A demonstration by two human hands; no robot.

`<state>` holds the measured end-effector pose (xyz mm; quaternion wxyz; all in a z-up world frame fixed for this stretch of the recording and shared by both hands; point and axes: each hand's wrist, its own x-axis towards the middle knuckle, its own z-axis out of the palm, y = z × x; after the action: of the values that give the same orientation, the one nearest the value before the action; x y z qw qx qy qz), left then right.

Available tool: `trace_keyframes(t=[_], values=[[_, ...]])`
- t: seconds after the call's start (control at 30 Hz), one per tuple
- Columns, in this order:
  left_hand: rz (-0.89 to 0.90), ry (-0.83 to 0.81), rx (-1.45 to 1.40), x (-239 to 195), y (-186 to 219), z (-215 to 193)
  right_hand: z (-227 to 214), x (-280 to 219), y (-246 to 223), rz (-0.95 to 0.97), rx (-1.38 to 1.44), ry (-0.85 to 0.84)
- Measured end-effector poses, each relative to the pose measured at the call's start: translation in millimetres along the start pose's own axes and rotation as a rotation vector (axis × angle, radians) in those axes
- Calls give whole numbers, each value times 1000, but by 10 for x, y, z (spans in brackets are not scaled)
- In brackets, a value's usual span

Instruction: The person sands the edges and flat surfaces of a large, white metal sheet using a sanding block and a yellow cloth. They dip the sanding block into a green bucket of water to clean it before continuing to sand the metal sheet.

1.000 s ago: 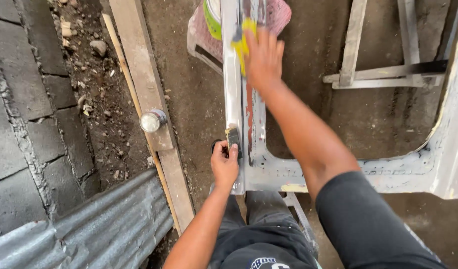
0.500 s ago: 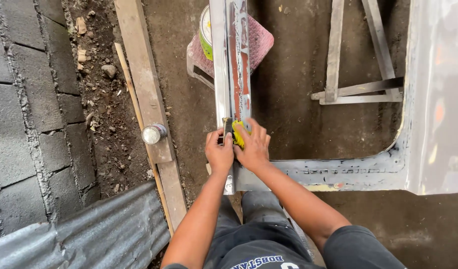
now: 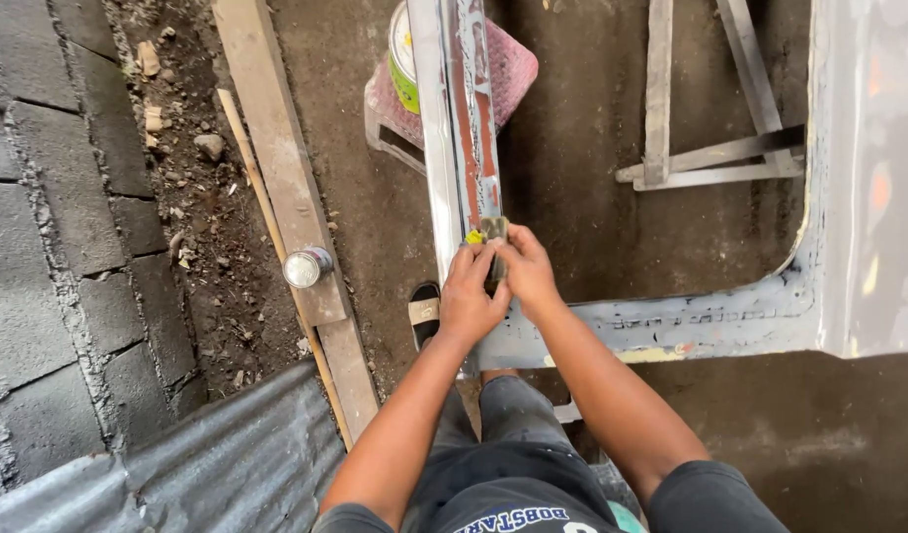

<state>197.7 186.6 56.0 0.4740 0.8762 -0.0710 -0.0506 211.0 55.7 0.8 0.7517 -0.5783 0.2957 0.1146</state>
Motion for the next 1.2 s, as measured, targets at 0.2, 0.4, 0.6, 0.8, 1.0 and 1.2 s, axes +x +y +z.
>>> trace_keyframes(t=[0.2,0.4,0.6,0.8,1.0,1.2], values=[[60,6,39,-59,12,54,-297,176,58,8,185,137],[105,-204,389,-52,-324,347,-411,25,-286,120,87,181],[334,-188,515,699,-806,360,-577,-32,-126,81,-180,106],[133,-2,415,1227,-630,134,-553,-105,-188,-235,-561,-115],[77,130,271,465,-640,73,-308,70,-599,-202,-845,-138],[-74,266,202,796,-778,247,-209,477,-649,-175,-881,-128]])
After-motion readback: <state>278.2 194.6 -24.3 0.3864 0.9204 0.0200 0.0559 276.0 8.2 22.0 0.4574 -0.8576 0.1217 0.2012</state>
